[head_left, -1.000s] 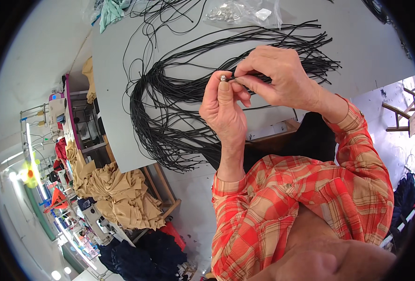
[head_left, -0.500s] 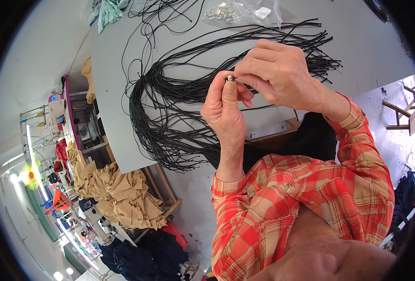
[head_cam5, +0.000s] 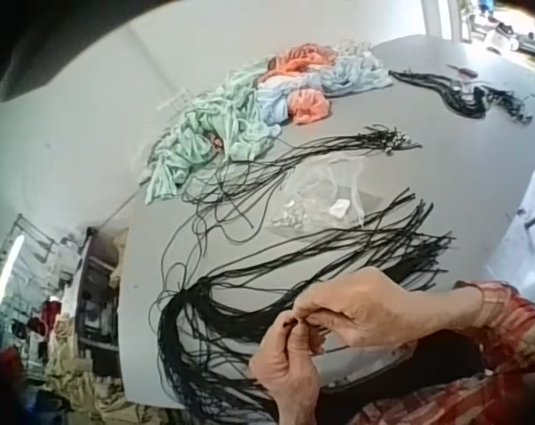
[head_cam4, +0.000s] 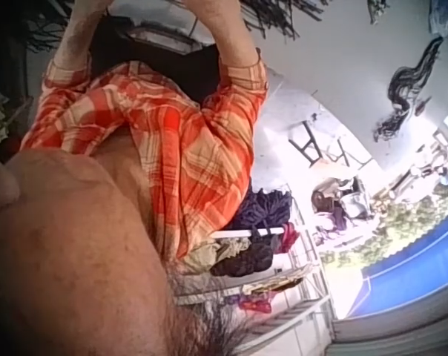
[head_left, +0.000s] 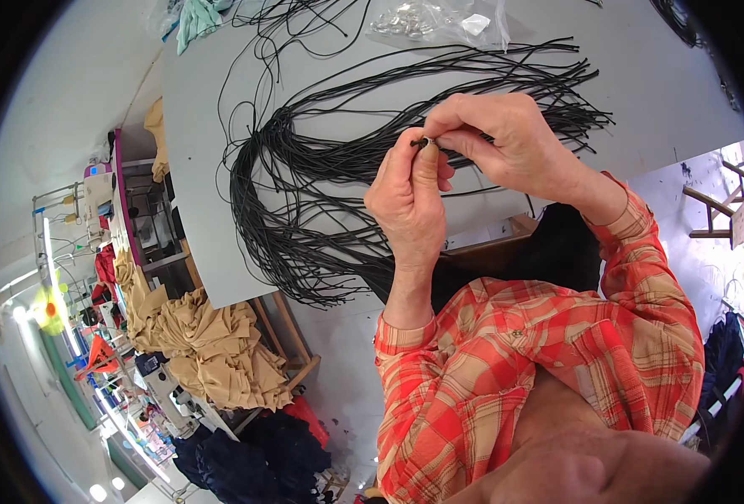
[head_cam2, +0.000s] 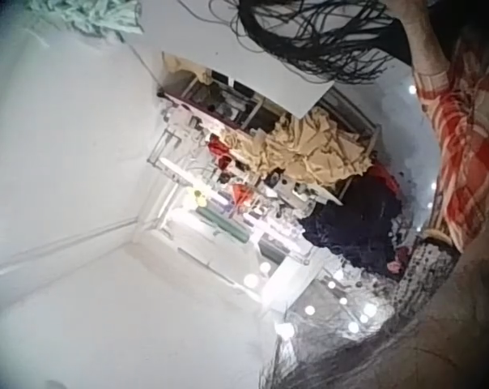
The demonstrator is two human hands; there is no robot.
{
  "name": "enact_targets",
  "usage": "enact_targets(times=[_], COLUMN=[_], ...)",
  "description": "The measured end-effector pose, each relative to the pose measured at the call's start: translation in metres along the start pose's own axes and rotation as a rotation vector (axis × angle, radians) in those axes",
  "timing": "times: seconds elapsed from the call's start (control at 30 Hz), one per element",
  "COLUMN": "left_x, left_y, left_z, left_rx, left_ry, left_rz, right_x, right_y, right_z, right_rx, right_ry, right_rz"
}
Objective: Attaching small metal tips to the ends of black cords by hand.
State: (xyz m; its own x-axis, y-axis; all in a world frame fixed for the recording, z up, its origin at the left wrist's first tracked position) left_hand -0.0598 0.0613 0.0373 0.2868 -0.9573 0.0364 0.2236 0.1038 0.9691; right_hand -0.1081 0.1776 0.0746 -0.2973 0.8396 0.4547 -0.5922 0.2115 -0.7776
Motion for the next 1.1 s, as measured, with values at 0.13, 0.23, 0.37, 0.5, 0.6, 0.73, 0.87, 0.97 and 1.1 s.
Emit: enact_targets(times=[0.13,0.23,0.37,0.5,0.6,0.73,0.87,0.97,1.1], left_x=[-0.002,-0.008,-0.002,-0.003,-0.006,-0.011,-0.011,-0.012,-0.015], left_y=[0.006,0.004,-0.004,-0.009,-0.014,-0.016,-0.019,-0.015,-0.018], left_z=[0.002,0.002,-0.003,-0.003,-0.001,0.000,0.000,0.000,0.000], left_rx=[-0.083,-0.076,0.066,0.091,0.059,-0.062,-0.121,-0.158,-0.117], left_ry=[-0.061,-0.086,-0.056,-0.035,-0.003,0.045,0.136,0.185,0.218], left_rz=[0.285,0.386,0.291,-0.174,-0.341,-0.399,-0.428,-0.402,-0.489], right_x=[-0.005,-0.006,-0.012,-0.009,0.003,0.004,-0.006,-0.007,-0.006], right_y=[0.001,0.003,0.003,0.007,0.012,0.009,0.008,0.008,0.003], right_z=[0.002,-0.002,-0.004,0.001,0.000,-0.002,-0.002,-0.003,-0.003], right_rx=[0.036,0.149,0.264,0.128,-0.077,-0.068,-0.029,-0.027,0.067], right_ry=[-0.053,-0.010,0.009,0.011,0.063,0.139,0.115,0.137,0.158], right_rz=[-0.039,-0.160,-0.277,-0.084,0.194,0.192,0.234,0.201,0.074])
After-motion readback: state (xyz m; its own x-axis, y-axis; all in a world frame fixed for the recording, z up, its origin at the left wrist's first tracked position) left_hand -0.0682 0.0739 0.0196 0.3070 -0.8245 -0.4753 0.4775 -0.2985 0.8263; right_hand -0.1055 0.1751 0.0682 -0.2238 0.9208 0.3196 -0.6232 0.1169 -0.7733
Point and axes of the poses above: each hand's wrist, its own z-axis towards the middle knuckle, its own x-axis out of the back of the hand, y = z × x, the point moved 7 cm from there along z, towards the middle knuckle, and after that the axes turned 4 degrees about -z, right-handed, at the moved point
